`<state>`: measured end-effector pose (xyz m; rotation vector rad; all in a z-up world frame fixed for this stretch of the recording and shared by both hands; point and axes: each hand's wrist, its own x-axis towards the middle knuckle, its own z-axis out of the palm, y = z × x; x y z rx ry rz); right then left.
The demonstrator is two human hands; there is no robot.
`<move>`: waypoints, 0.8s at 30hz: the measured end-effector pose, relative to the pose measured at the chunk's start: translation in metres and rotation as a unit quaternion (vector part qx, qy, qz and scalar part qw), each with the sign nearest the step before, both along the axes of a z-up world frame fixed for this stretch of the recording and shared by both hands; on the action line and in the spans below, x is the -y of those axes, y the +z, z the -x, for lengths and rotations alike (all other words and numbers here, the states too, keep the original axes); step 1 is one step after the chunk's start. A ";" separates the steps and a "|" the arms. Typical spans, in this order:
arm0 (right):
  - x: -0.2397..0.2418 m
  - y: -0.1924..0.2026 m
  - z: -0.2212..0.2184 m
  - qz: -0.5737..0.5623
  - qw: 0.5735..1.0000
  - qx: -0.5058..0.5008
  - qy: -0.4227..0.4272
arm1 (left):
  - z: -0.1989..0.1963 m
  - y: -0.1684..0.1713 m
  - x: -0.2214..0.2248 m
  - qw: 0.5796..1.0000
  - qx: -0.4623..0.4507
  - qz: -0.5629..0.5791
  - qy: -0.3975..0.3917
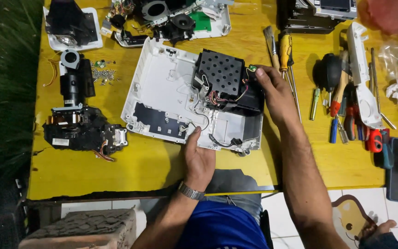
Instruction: Removing internal components including a fan and a metal shield from an electronic device using a screwdriver.
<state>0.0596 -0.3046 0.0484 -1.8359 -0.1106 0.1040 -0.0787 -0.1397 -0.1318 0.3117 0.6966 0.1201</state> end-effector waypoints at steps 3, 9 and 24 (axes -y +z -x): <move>-0.005 0.004 0.001 -0.023 1.000 0.016 -0.005 | 0.000 0.037 0.002 1.000 -0.006 -0.005 -0.014; 0.019 -0.001 -0.011 0.047 0.991 0.004 0.126 | -0.002 0.136 -0.012 0.993 -0.027 -0.034 -0.113; 0.027 -0.008 -0.019 0.244 0.942 0.081 0.215 | 0.016 0.204 -0.053 0.794 -0.052 -0.288 -0.533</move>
